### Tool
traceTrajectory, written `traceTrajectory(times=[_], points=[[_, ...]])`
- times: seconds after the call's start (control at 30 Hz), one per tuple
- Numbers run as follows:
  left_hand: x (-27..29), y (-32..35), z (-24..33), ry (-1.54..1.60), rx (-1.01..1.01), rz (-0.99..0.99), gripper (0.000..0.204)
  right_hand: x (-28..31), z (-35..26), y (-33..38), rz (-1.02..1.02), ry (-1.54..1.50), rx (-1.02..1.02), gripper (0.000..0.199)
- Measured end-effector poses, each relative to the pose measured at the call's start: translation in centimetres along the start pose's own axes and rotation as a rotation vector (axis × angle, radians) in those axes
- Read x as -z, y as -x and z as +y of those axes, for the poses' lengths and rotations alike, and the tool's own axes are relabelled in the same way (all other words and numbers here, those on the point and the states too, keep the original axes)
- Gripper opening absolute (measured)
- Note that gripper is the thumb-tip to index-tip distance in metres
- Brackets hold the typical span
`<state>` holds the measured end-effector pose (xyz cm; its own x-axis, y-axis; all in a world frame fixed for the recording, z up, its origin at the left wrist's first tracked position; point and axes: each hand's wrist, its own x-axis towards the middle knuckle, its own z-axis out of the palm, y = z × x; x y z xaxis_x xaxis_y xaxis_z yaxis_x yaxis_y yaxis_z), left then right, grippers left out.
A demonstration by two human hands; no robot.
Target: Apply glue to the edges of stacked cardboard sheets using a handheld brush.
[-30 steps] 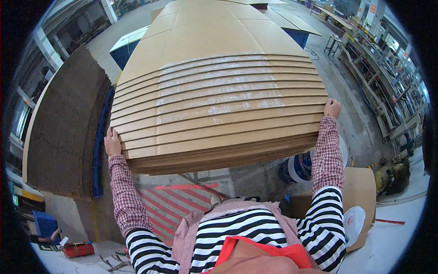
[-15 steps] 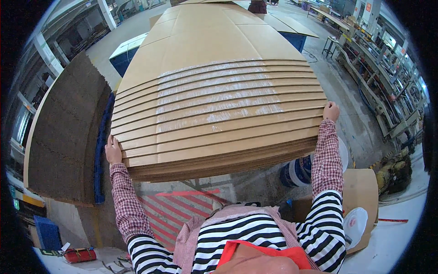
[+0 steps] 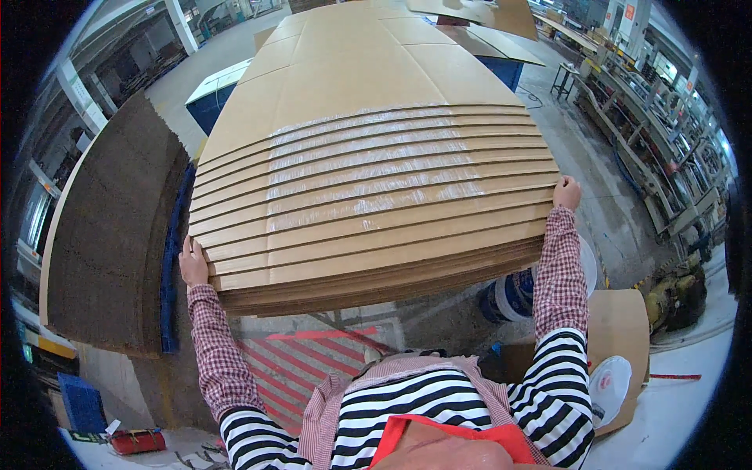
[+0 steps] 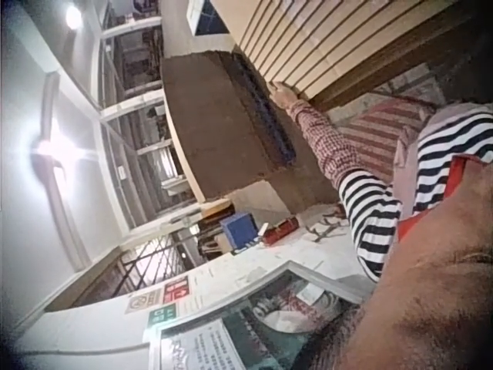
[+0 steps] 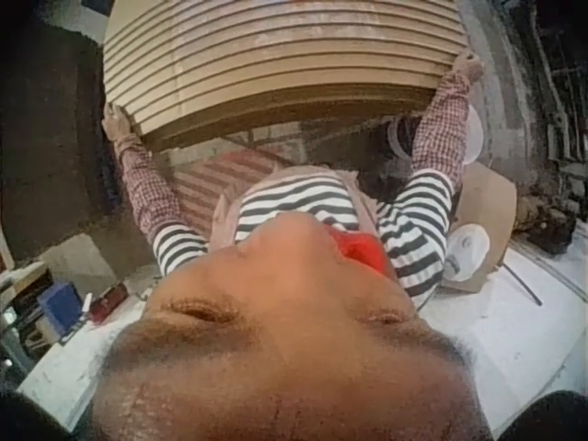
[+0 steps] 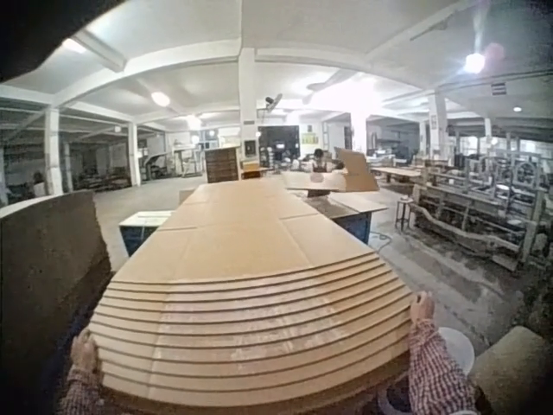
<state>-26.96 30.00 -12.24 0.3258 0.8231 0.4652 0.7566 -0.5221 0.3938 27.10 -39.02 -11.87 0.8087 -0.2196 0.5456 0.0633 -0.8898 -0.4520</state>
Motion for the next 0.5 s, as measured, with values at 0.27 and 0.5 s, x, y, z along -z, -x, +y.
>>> traceTrajectory(times=[0.27,0.5], points=[[0.07,0.26,0.36,0.057,0.015,0.001,0.04,0.21,-0.33,0.28,0.031,-0.017,-0.035,0.019],[0.31,0.21,0.68,0.031,0.059,-0.047,0.041,0.05,-0.07,0.2,0.04,0.001,-0.022,0.018]])
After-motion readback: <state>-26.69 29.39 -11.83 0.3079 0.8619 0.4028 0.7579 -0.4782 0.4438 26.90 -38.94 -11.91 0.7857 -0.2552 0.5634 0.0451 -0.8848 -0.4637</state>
